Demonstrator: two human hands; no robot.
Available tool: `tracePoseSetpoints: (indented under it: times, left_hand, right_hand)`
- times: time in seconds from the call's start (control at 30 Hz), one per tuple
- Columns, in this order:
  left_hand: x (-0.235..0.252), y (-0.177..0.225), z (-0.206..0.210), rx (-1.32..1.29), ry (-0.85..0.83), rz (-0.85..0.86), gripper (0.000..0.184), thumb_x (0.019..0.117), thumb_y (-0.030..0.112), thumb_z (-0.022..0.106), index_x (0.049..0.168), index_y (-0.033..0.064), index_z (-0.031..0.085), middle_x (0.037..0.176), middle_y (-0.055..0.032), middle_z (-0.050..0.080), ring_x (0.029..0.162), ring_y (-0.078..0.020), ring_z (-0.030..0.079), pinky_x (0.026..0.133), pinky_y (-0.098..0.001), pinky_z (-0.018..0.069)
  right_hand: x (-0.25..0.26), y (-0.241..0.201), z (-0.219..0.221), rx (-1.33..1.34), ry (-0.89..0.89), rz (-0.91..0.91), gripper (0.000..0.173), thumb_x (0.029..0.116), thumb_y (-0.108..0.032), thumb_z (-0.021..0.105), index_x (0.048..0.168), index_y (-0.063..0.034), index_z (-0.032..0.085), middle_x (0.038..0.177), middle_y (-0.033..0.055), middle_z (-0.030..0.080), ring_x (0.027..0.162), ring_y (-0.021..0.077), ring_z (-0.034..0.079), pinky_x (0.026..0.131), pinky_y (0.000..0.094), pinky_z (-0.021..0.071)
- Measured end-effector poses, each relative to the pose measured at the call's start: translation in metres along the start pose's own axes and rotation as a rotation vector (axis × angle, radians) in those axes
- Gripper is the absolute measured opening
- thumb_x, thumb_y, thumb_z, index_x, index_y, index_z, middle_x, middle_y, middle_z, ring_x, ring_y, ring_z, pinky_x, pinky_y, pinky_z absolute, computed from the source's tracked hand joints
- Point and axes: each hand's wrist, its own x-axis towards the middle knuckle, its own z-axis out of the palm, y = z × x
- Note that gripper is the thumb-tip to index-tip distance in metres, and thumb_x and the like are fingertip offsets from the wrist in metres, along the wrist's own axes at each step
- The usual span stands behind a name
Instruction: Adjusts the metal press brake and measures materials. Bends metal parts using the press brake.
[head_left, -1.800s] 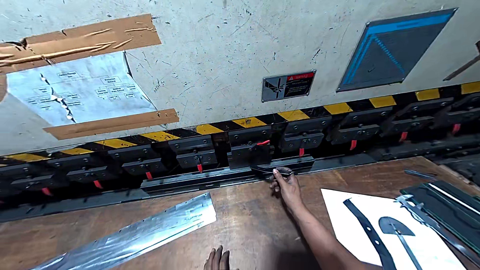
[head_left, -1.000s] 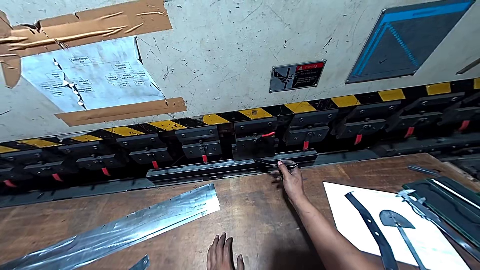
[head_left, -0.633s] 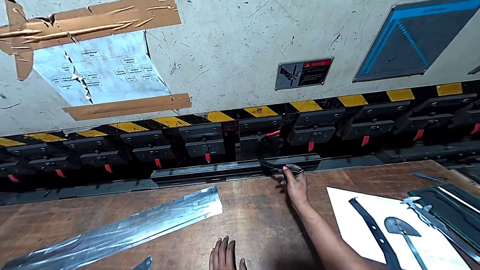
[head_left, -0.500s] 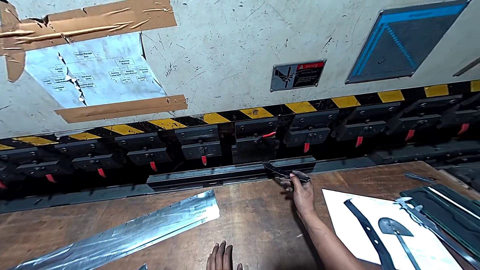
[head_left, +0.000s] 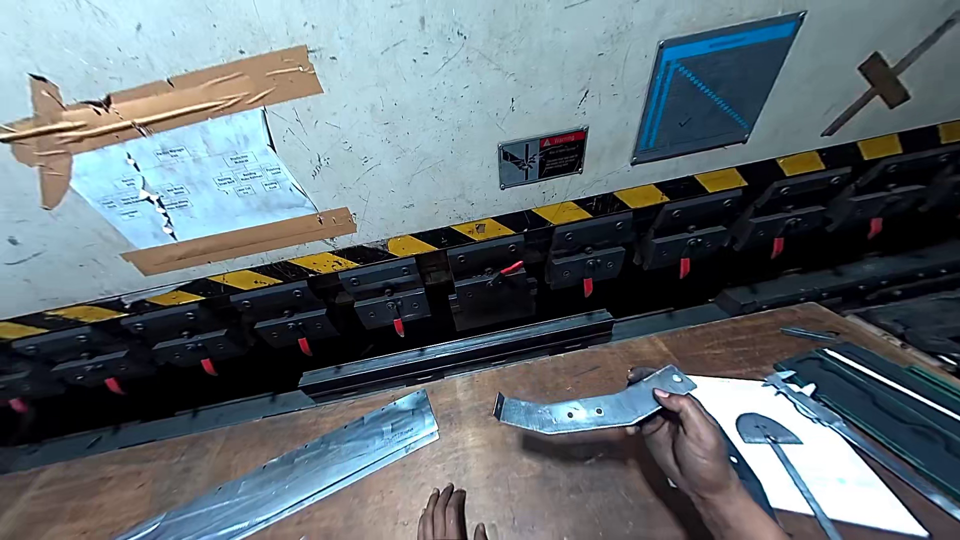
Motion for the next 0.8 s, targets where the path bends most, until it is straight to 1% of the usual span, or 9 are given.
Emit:
tracePoseSetpoints:
  times: [0.1, 0.13, 0.2, 0.3, 0.37, 0.47, 0.57, 0.7, 0.8]
  left_hand:
    - [0.000, -0.002, -0.006, -0.359, 0.011, -0.079, 0.054, 0.0950, 0.035, 0.060, 0.137, 0.0020, 0.061, 0.142, -0.0143, 0.061, 0.143, -0.0338, 0.045, 0.122, -0.0520, 0.0298]
    - [0.004, 0.000, -0.013, -0.589, 0.011, -0.135, 0.047, 0.0974, 0.024, 0.061, 0.136, -0.0037, 0.059, 0.137, -0.0180, 0.063, 0.138, -0.0313, 0.051, 0.120, -0.0484, 0.0351]
    - [0.014, 0.020, -0.041, -1.033, -0.041, -0.200, 0.039, 0.1061, 0.015, 0.046, 0.134, -0.0105, 0.054, 0.121, -0.0197, 0.069, 0.114, -0.0240, 0.068, 0.103, -0.0424, 0.0534]
    - [0.017, 0.065, -0.088, -1.348, -0.353, -0.001, 0.060, 0.1107, 0.038, 0.025, 0.139, -0.0101, 0.046, 0.108, -0.0163, 0.075, 0.095, -0.0220, 0.075, 0.087, -0.0408, 0.0606]
    - [0.019, 0.094, -0.102, -1.388, -0.508, 0.155, 0.070, 0.1097, 0.050, 0.029, 0.143, -0.0094, 0.044, 0.107, -0.0148, 0.076, 0.091, -0.0203, 0.075, 0.083, -0.0390, 0.0613]
    - [0.014, 0.131, -0.106, -1.358, -0.506, 0.145, 0.044, 0.1064, 0.016, 0.046, 0.144, -0.0070, 0.045, 0.092, -0.0062, 0.075, 0.077, -0.0108, 0.071, 0.078, -0.0336, 0.0600]
    - [0.016, 0.148, -0.092, -1.303, -0.374, 0.013, 0.050, 0.1006, 0.000, 0.055, 0.148, -0.0075, 0.040, 0.078, -0.0048, 0.073, 0.066, -0.0084, 0.068, 0.072, -0.0314, 0.0595]
    - [0.040, 0.146, -0.058, -1.125, -0.176, -0.102, 0.057, 0.0983, 0.004, 0.061, 0.151, -0.0061, 0.041, 0.066, -0.0030, 0.066, 0.054, -0.0072, 0.059, 0.062, -0.0295, 0.0554]
    - [0.071, 0.135, -0.031, -0.936, -0.179, -0.090, 0.062, 0.0968, 0.012, 0.066, 0.152, -0.0026, 0.043, 0.059, 0.0008, 0.059, 0.050, -0.0087, 0.053, 0.058, -0.0320, 0.0531]
  right_hand:
    - [-0.007, -0.015, 0.006, 0.080, -0.090, 0.034, 0.025, 0.0943, -0.022, 0.049, 0.103, -0.0098, 0.069, 0.088, 0.0073, 0.073, 0.062, 0.0135, 0.069, 0.047, 0.0280, 0.0568]
    - [-0.009, -0.020, 0.009, 0.082, -0.115, 0.056, 0.027, 0.0937, -0.022, 0.049, 0.104, -0.0101, 0.070, 0.088, 0.0067, 0.073, 0.060, 0.0122, 0.068, 0.046, 0.0265, 0.0556]
    - [-0.007, -0.026, 0.015, 0.050, -0.158, 0.116, 0.032, 0.0923, -0.021, 0.045, 0.109, -0.0097, 0.070, 0.086, 0.0057, 0.073, 0.056, 0.0099, 0.066, 0.044, 0.0243, 0.0535]
    - [-0.001, -0.016, 0.017, -0.057, -0.245, 0.217, 0.035, 0.0924, -0.021, 0.047, 0.114, -0.0090, 0.071, 0.098, 0.0056, 0.075, 0.075, 0.0103, 0.070, 0.064, 0.0276, 0.0597]
    - [0.003, -0.003, 0.023, -0.187, -0.295, 0.324, 0.035, 0.0952, -0.020, 0.046, 0.118, -0.0073, 0.069, 0.101, 0.0045, 0.074, 0.083, 0.0113, 0.071, 0.073, 0.0302, 0.0603]
    - [0.004, 0.020, 0.029, -0.347, -0.430, 0.455, 0.036, 0.0998, -0.021, 0.043, 0.125, -0.0096, 0.067, 0.094, -0.0005, 0.073, 0.080, 0.0082, 0.070, 0.073, 0.0288, 0.0599]
    - [-0.001, 0.052, 0.026, -0.454, -0.439, 0.435, 0.034, 0.1044, -0.022, 0.045, 0.131, -0.0074, 0.062, 0.101, 0.0019, 0.071, 0.088, 0.0094, 0.069, 0.082, 0.0301, 0.0585]
    - [-0.019, 0.096, 0.009, -0.617, -0.411, 0.322, 0.054, 0.1021, -0.022, 0.052, 0.153, -0.0057, 0.043, 0.118, 0.0082, 0.071, 0.094, 0.0129, 0.071, 0.085, 0.0333, 0.0588]
    - [-0.019, 0.120, -0.005, -0.668, -0.407, 0.279, 0.055, 0.1011, -0.014, 0.053, 0.154, -0.0039, 0.043, 0.110, 0.0088, 0.073, 0.093, 0.0125, 0.071, 0.089, 0.0326, 0.0578]
